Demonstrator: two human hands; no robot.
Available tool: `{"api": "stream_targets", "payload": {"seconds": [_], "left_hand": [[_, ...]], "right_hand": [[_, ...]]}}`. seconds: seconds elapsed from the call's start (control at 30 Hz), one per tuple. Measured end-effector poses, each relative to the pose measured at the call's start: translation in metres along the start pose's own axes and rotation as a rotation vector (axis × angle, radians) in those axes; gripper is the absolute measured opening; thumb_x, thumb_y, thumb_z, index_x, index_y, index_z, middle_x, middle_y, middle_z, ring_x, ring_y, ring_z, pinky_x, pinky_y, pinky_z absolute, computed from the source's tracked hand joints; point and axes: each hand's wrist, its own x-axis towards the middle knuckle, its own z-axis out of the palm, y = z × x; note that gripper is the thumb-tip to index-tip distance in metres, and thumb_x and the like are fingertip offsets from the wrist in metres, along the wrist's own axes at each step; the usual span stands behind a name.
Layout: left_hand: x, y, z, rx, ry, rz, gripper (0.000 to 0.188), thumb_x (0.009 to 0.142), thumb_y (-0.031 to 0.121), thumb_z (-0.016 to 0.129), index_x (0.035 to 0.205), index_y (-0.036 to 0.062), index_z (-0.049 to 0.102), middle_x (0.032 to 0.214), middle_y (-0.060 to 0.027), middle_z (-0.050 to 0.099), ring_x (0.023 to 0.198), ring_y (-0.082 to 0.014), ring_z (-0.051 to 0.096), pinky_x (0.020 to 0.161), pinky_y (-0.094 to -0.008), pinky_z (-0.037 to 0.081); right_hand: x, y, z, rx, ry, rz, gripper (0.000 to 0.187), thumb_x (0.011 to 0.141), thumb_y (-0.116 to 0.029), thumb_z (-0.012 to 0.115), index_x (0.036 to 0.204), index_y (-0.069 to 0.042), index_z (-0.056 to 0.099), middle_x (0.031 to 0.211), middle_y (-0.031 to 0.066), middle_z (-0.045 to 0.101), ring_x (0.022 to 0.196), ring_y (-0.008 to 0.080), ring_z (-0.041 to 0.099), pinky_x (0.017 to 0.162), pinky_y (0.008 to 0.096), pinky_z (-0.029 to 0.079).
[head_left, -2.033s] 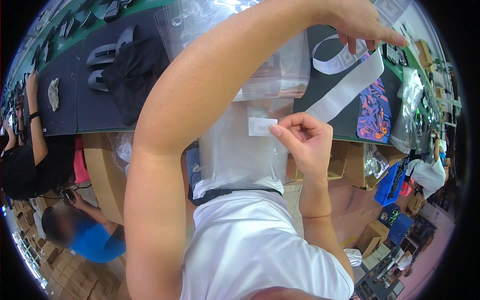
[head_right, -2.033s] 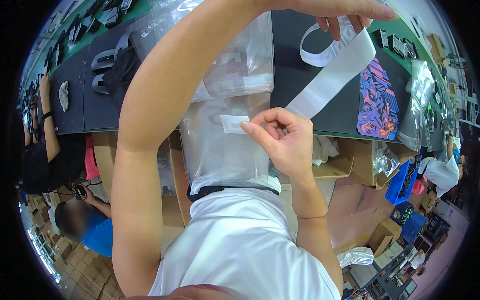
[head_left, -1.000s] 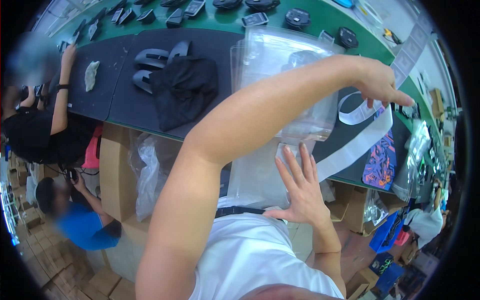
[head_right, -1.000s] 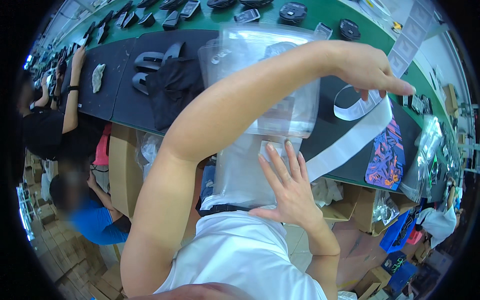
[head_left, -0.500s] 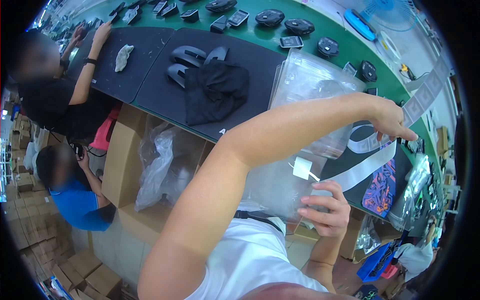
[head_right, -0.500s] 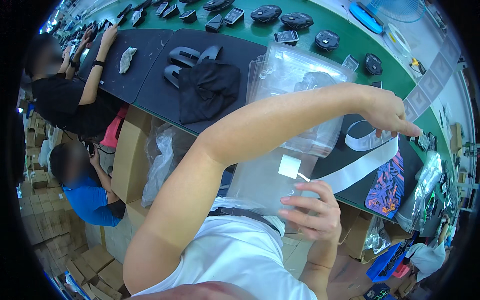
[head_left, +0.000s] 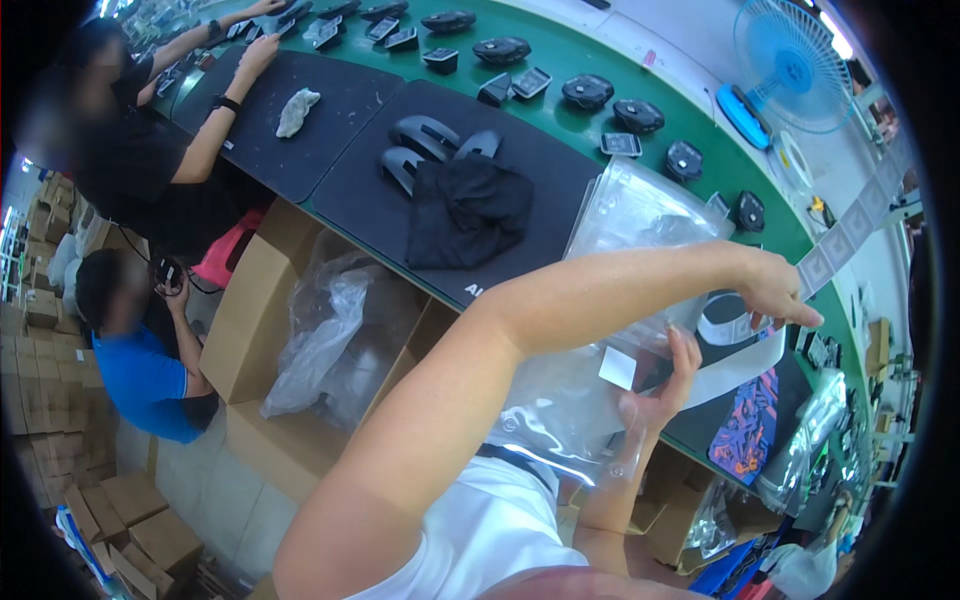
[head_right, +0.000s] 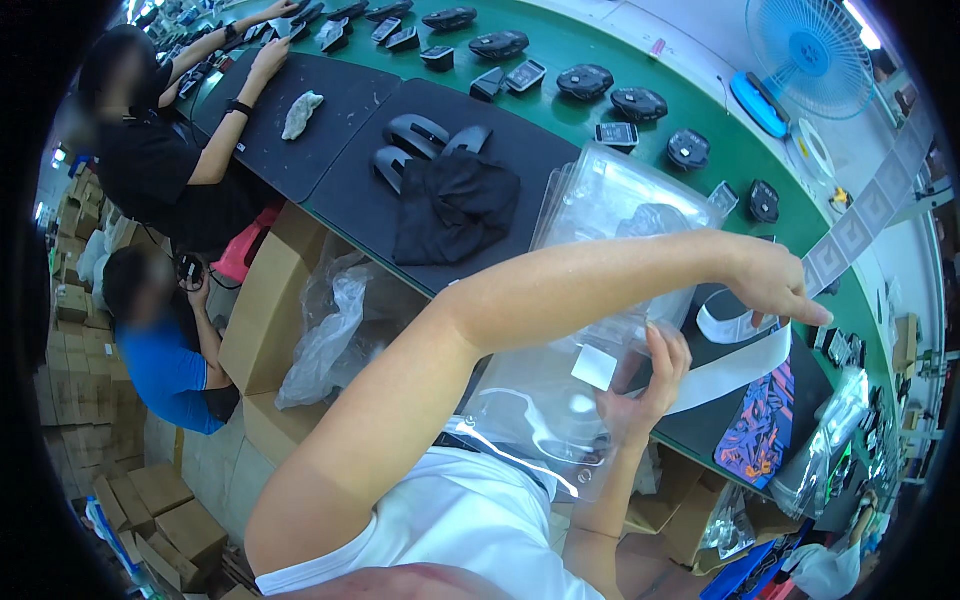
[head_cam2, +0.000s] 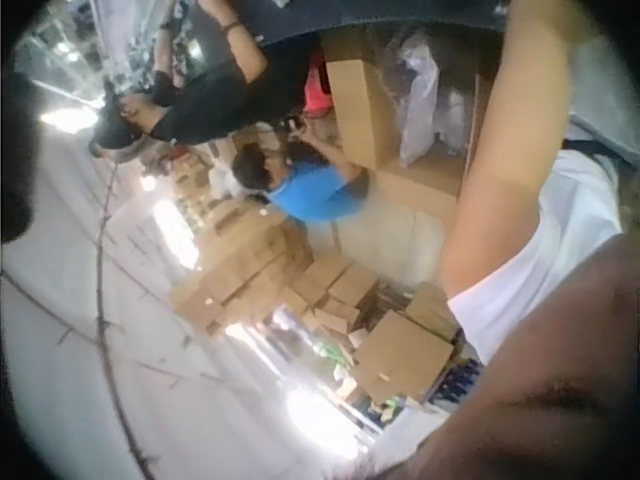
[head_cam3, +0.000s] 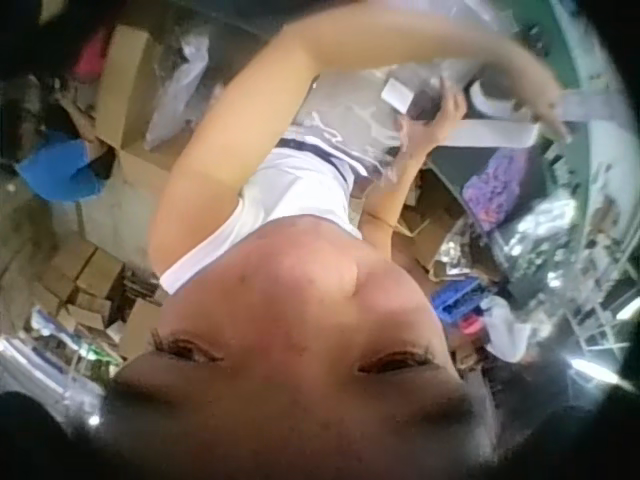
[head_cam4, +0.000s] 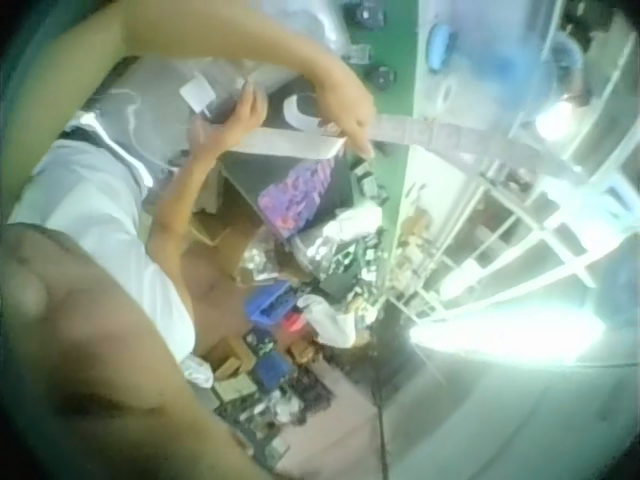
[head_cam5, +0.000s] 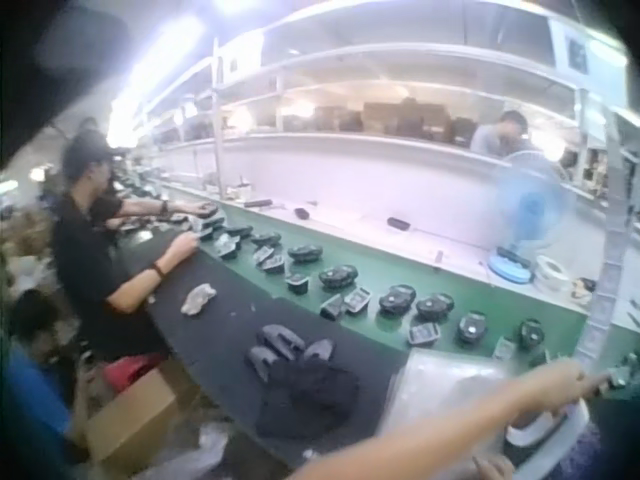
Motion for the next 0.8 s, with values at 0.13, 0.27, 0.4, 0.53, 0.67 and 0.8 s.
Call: {"api": "stream_targets", "payload": {"seconds": [0.13, 0.27, 0.4, 0.53, 0.67, 0.8], "left_hand": [[-0.006, 0.006, 0.000, -0.001, 0.017, 0.006, 0.075, 0.096, 0.067, 0.038, 0.100, 0.0014, 0.074, 0.080, -0.0112, 0.075, 0.087, -0.0230, 0.072, 0.087, -0.0382, 0.053], [-0.005, 0.005, 0.003, -0.024, 0.016, 0.016, 0.075, 0.095, 0.068, 0.039, 0.098, 0.0005, 0.074, 0.078, -0.0110, 0.074, 0.083, -0.0223, 0.072, 0.082, -0.0370, 0.054], [-0.007, 0.052, 0.029, -0.173, 0.038, 0.208, 0.062, 0.092, 0.056, 0.053, 0.088, -0.0017, 0.074, 0.075, -0.0146, 0.073, 0.076, -0.0267, 0.071, 0.075, -0.0391, 0.055], [-0.081, 0.135, 0.050, 0.215, -0.089, 0.318, 0.046, 0.083, 0.043, 0.066, 0.076, -0.0025, 0.072, 0.070, -0.0225, 0.067, 0.072, -0.0370, 0.068, 0.066, -0.0425, 0.055], [-0.128, 0.139, 0.066, 0.348, -0.198, 0.354, 0.052, 0.077, 0.040, 0.073, 0.092, -0.0080, 0.063, 0.077, -0.0177, 0.067, 0.067, -0.0353, 0.069, 0.058, -0.0437, 0.054], [-0.120, 0.129, 0.072, 0.399, -0.064, 0.261, 0.058, 0.081, 0.041, 0.071, 0.104, -0.0097, 0.056, 0.088, -0.0198, 0.066, 0.073, -0.0355, 0.069, 0.060, -0.0458, 0.055]], "right_hand": [[-0.004, 0.013, 0.011, 0.571, 0.056, 0.240, 0.105, 0.059, -0.021, 0.093, 0.147, -0.007, 0.038, 0.122, 0.0131, 0.059, 0.110, 0.0274, 0.058, 0.094, 0.0379, 0.046], [0.001, 0.006, 0.011, 0.719, 0.074, 0.590, 0.120, 0.056, -0.024, 0.094, 0.154, -0.007, 0.026, 0.126, 0.0142, 0.056, 0.109, 0.0196, 0.059, 0.091, 0.0320, 0.048], [-0.018, 0.015, 0.017, 0.622, 0.237, 0.453, 0.085, 0.074, -0.030, 0.083, 0.144, -0.004, 0.043, 0.117, 0.0123, 0.060, 0.096, 0.0180, 0.060, 0.092, 0.0313, 0.047], [-0.011, -0.005, 0.002, 0.806, 0.128, 0.488, 0.072, 0.081, -0.019, 0.080, 0.138, 0.007, 0.044, 0.122, 0.0116, 0.060, 0.101, 0.0184, 0.062, 0.089, 0.0306, 0.050], [-0.003, -0.002, -0.003, 0.803, 0.035, 0.788, 0.049, 0.080, -0.015, 0.081, 0.123, -0.004, 0.059, 0.074, -0.0026, 0.060, 0.068, 0.0071, 0.056, 0.065, 0.0235, 0.046], [0.003, -0.018, -0.004, 0.627, -0.054, 0.789, 0.047, 0.083, -0.019, 0.079, 0.123, -0.004, 0.061, 0.082, 0.0007, 0.066, 0.072, 0.0109, 0.061, 0.071, 0.0262, 0.048]]}}
